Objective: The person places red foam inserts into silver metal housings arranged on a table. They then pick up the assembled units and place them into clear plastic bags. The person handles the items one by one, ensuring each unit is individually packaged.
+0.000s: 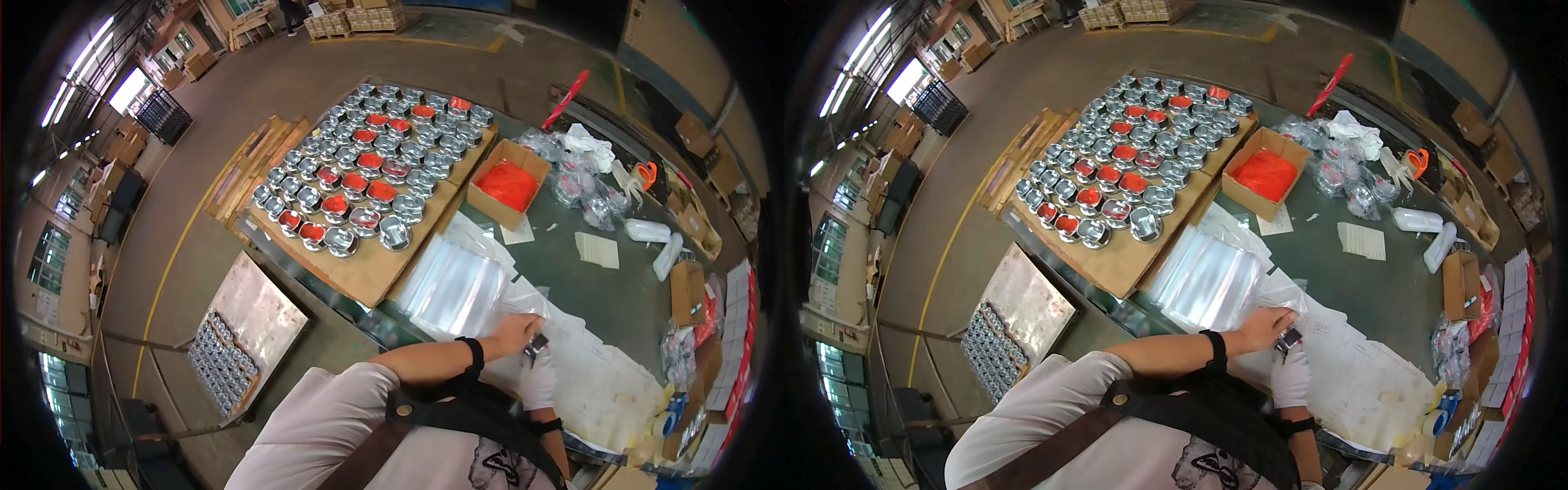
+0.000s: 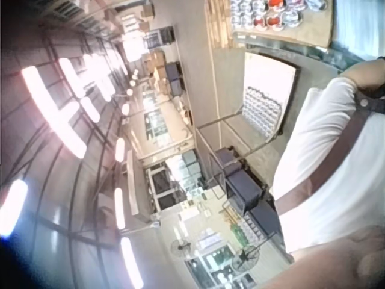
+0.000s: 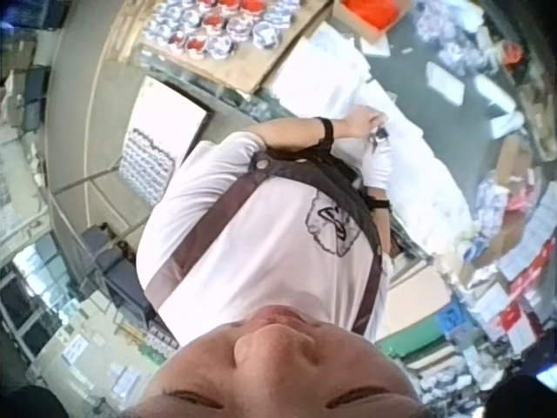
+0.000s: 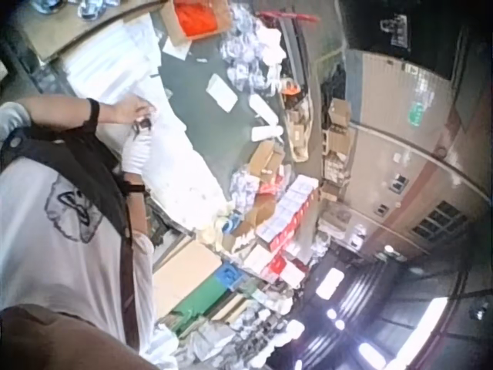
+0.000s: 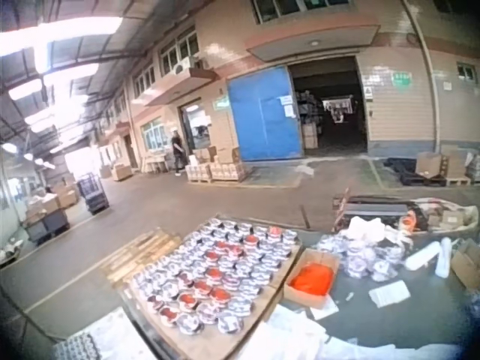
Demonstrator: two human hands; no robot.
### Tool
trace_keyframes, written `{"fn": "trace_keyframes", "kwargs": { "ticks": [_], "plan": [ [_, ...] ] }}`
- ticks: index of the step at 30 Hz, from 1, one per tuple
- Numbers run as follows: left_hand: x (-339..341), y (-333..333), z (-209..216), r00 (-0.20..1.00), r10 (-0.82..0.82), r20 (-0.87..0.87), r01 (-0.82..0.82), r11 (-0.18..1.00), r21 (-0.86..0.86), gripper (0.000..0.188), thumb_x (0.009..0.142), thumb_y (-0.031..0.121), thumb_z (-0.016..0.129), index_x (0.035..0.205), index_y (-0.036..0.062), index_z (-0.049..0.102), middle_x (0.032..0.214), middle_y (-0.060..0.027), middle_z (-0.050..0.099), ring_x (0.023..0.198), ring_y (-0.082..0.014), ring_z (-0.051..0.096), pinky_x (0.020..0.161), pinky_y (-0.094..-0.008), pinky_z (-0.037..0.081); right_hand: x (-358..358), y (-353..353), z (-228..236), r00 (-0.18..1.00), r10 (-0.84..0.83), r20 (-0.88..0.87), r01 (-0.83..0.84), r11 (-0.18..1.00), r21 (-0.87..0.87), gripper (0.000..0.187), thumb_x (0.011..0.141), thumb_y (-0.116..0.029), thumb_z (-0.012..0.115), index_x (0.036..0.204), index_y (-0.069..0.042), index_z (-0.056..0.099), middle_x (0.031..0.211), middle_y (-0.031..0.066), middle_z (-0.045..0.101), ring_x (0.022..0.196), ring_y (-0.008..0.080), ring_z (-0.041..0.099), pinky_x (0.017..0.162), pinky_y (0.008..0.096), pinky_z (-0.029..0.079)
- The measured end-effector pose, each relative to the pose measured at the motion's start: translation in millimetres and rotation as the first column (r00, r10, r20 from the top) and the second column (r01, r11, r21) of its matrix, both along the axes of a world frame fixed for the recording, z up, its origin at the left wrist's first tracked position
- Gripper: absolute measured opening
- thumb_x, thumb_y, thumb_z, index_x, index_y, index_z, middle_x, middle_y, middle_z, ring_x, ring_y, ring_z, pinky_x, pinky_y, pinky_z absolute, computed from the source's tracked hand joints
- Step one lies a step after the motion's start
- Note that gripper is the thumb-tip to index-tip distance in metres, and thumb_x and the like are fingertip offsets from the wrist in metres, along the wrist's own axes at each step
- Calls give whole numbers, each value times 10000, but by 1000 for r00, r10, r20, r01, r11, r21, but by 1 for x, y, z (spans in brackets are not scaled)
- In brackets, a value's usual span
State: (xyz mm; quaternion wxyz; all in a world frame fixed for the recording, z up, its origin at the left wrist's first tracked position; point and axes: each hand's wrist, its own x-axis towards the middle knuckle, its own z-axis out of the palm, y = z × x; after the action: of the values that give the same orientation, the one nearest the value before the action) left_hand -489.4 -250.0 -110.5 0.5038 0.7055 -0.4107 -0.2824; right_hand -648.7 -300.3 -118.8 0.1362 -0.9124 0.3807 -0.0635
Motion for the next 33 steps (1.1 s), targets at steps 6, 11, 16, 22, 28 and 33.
{"fn": "trace_keyframes", "kwargs": {
  "ticks": [6,11,16,22,28,33],
  "plan": [
    [-52,18,53,924,-277,263,296,955,-34,268,983,290,528,1140,108,646,803,-181,651,663,-358,627,645,-453,513,-26,-21,-36,841,-84,534,-186,883,431,353,974,-251,495,1226,-7,532,1132,143,600,1059,276,573,930,373,448],
    [-22,0,31,979,-77,-188,19,957,-291,267,1012,265,488,1111,65,633,802,-109,642,689,-211,628,631,-354,517,-13,-34,43,779,-414,471,-232,508,830,436,986,-264,479,1324,12,475,1203,142,579,1122,270,541,990,373,423],
    [11,2,29,642,-213,-737,179,976,-126,331,1024,327,479,1176,57,593,922,-43,626,817,-139,629,723,-281,524,-16,-11,78,979,-59,193,21,981,193,640,852,-338,675,1308,60,469,1144,215,600,1065,357,577,923,447,450],
    [-4,13,37,653,-563,507,335,814,474,283,883,176,535,1112,57,651,1029,-167,515,973,-345,554,800,-439,504,-23,-22,35,861,-441,254,95,629,772,432,844,-219,630,1185,32,546,1035,167,650,877,300,640,774,417,514],
    [21,24,7,746,-527,408,535,839,105,275,832,205,651,1055,45,642,1054,-167,482,960,-334,565,767,-434,512,-8,-9,71,935,345,88,-321,924,-206,410,808,-37,500,1211,-41,576,998,140,657,820,296,623,753,429,514],
    [17,52,44,788,-400,469,352,916,191,311,820,211,678,1089,69,614,1023,-158,481,881,-327,591,733,-413,533,15,-8,59,944,262,-202,-265,964,15,157,853,-115,512,960,-43,602,887,163,662,737,300,650,660,390,529]
  ]
}}
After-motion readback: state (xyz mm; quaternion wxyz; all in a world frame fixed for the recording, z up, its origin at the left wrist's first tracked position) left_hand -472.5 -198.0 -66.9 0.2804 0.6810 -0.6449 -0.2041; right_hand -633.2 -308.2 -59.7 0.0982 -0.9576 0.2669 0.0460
